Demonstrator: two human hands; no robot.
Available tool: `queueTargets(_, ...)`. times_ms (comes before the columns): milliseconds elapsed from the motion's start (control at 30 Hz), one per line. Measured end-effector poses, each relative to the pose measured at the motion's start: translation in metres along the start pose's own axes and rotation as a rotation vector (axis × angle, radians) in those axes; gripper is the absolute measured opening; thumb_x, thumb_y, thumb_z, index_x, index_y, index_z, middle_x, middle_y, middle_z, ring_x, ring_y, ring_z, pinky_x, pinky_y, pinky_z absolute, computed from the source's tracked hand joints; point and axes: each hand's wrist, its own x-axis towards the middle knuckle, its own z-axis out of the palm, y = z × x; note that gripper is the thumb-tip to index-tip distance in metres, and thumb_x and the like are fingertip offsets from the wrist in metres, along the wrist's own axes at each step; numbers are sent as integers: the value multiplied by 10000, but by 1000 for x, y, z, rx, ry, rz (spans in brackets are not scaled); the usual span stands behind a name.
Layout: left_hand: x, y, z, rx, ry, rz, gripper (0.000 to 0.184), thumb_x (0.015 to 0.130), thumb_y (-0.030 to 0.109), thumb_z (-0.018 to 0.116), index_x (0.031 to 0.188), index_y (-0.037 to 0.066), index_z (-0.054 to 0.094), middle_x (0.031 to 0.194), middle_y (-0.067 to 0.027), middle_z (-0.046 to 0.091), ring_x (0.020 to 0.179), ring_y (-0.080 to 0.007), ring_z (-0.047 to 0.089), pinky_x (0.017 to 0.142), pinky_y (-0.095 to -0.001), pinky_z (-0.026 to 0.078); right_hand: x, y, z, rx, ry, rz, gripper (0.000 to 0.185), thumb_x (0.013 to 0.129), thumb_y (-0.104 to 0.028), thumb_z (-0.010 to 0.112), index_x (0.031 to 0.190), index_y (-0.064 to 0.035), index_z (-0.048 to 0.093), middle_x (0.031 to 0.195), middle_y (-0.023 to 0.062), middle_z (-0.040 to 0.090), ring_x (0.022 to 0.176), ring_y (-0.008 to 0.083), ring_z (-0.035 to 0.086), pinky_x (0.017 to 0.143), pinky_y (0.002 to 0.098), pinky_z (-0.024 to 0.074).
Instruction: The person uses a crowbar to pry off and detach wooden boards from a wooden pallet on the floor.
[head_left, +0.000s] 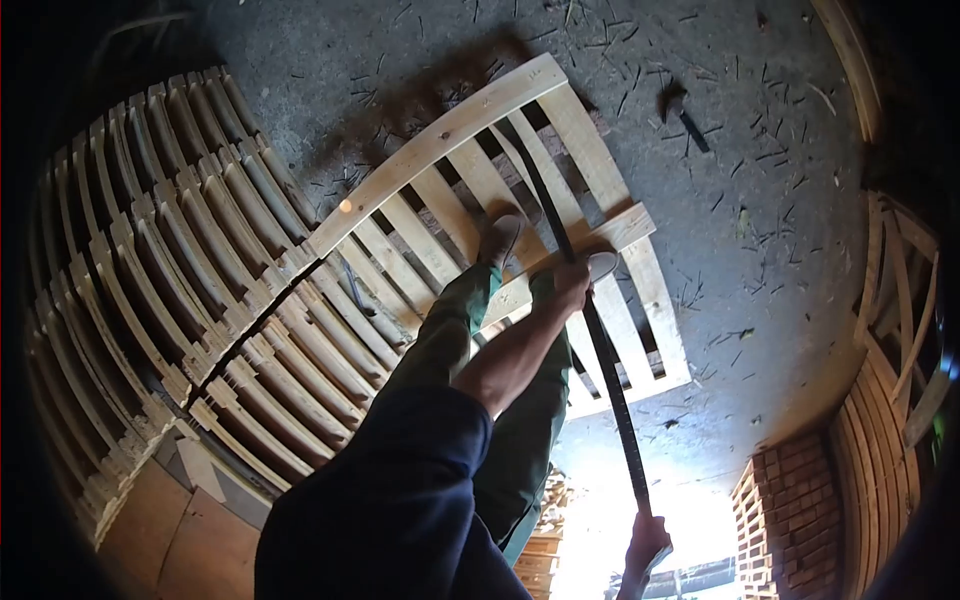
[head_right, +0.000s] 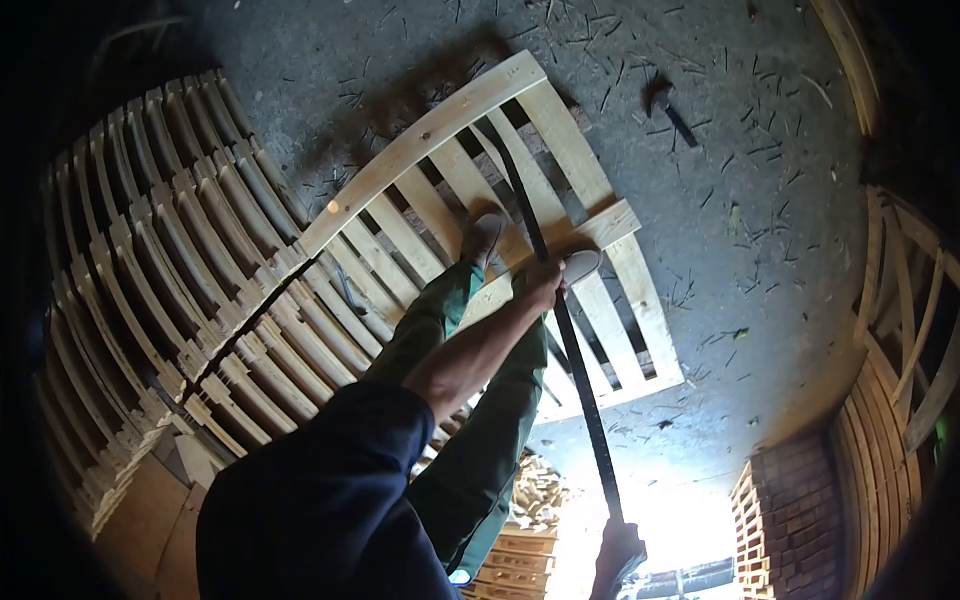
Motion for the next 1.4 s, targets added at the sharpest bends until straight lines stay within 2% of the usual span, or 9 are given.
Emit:
queueTargets(467, -3, 29, -30, -120, -219, -120, 212, 803, 165, 613, 683, 62, 471, 502, -48, 446, 395, -161, 448, 356, -316, 392, -29, -58, -35, 55, -67, 58, 235, 799, -264, 611, 646, -98, 546, 491, 53, 485, 449, 234, 500, 454, 385, 370)
queueTargets(533, -4, 57, -51, -214, -344, -377, 275, 817, 204, 607, 637, 88, 434, 489, -38, 419, 390, -158, 432, 364, -333, 386, -47, -64, -52, 44, -86, 56, 232, 803, -267, 609, 655, -97, 554, 498, 57, 489, 451, 239, 500, 454, 386, 373)
queueTargets(733, -10, 44, -37, -94, -99, -199, 237, 845, 222, 572, 699, 92, 439, 499, -27, 381, 369, -149, 375, 352, -333, 343, -52, -73, -70, 104, -68, 13, 228, 815, -277, 602, 681, -93, 576, 520, 67, 502, 459, 253, 502, 457, 391, 382)
queueTargets(867, 39, -19, -13, 14, 20, 30, 190, 835, 207, 570, 732, 68, 492, 501, -35, 430, 370, -149, 407, 341, -326, 338, -6, 4, 62, 245, 93, -116, 231, 752, -239, 664, 640, -135, 490, 513, 8, 484, 416, 246, 443, 431, 357, 325)
queueTargets(933, 52, -45, -2, 12, 23, 89, 236, 824, 256, 587, 721, 65, 497, 486, -34, 427, 363, -158, 428, 338, -335, 347, 39, 28, 116, 169, -393, 149, 276, 834, -310, 578, 729, -70, 490, 580, 121, 562, 522, 306, 556, 483, 417, 407)
queueTargets(967, 73, -64, 6, 37, 101, 99, 273, 812, 296, 595, 728, 53, 503, 479, -43, 446, 366, -160, 456, 322, -326, 355, 70, 26, 119, 501, -494, 167, 308, 887, -324, 531, 765, -51, 456, 512, 176, 480, 467, 364, 481, 413, 410, 321)
queueTargets(1100, 109, -96, 22, 74, 140, 276, 451, 808, 349, 599, 1026, -35, 503, 502, -55, 471, 327, -171, 439, 292, -307, 346, 117, 82, 276, 397, -310, 32, 282, 899, -314, 493, 824, -42, 484, 650, 217, 550, 639, 414, 538, 560, 497, 377)
queueTargets(1200, 101, -92, 9, 54, 41, 237, 281, 790, 281, 635, 709, 56, 488, 503, -35, 451, 352, -138, 418, 312, -299, 347, 110, 67, 235, 530, -448, 63, 259, 894, -295, 499, 801, -53, 495, 640, 214, 560, 604, 401, 547, 524, 470, 383)
queueTargets(1400, 44, -37, -12, -12, -27, 82, 223, 794, 196, 629, 693, 82, 468, 490, -1, 403, 363, -105, 380, 325, -262, 319, 21, 38, 92, 591, -228, -89, 291, 793, -332, 639, 688, -101, 497, 507, 131, 519, 475, 347, 529, 452, 445, 389)
